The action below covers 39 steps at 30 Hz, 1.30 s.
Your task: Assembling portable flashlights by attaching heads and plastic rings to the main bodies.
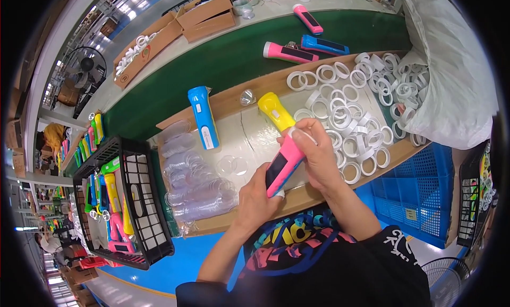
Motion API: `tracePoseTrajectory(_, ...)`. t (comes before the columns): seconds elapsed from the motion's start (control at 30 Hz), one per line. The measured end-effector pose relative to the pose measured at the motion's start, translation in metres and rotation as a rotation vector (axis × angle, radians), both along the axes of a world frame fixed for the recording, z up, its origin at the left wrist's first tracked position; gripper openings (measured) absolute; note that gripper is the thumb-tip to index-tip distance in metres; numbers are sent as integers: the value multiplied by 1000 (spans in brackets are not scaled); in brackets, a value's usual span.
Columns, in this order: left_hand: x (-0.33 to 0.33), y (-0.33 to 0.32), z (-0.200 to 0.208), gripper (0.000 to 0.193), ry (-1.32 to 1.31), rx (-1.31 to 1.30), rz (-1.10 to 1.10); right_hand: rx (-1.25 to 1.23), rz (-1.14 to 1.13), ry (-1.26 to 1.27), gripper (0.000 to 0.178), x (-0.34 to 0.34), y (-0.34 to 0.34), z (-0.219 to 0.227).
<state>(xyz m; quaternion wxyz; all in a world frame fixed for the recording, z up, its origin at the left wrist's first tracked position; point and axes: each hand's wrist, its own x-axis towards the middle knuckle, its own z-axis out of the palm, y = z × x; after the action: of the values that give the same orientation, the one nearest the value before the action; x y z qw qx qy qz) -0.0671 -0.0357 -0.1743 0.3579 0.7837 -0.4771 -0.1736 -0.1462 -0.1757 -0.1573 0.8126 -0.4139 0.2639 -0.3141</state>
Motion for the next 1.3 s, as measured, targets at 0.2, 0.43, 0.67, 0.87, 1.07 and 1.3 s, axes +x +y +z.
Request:
tracePoseTrajectory(0.2, -2, 9, 10, 60, 1302, -59, -32, 175, 217, -224, 48, -13, -11, -9)
tracePoseTrajectory(0.43, -2, 14, -3, 59, 740, -74, 106, -20, 112, 81, 34, -2, 1, -13)
tracePoseTrajectory(0.67, 8, 29, -9, 67, 1857, -211, -224, 328, 340, -219, 38, -1, -7, -2)
tracePoseTrajectory(0.87, -11, 21, 0, 86, 1464, -198, -74, 230, 389, -339, 48, -4, -3, -9)
tracePoseTrajectory(1.07, -21, 11, 8, 67, 607, -118, 42, 161, 294, -245, 51, -2, -4, -2)
tracePoseTrajectory(1.3, -25, 17, 16, 45, 1170, -17, -7, 214, 358, -347, 36, -3, 2, 9)
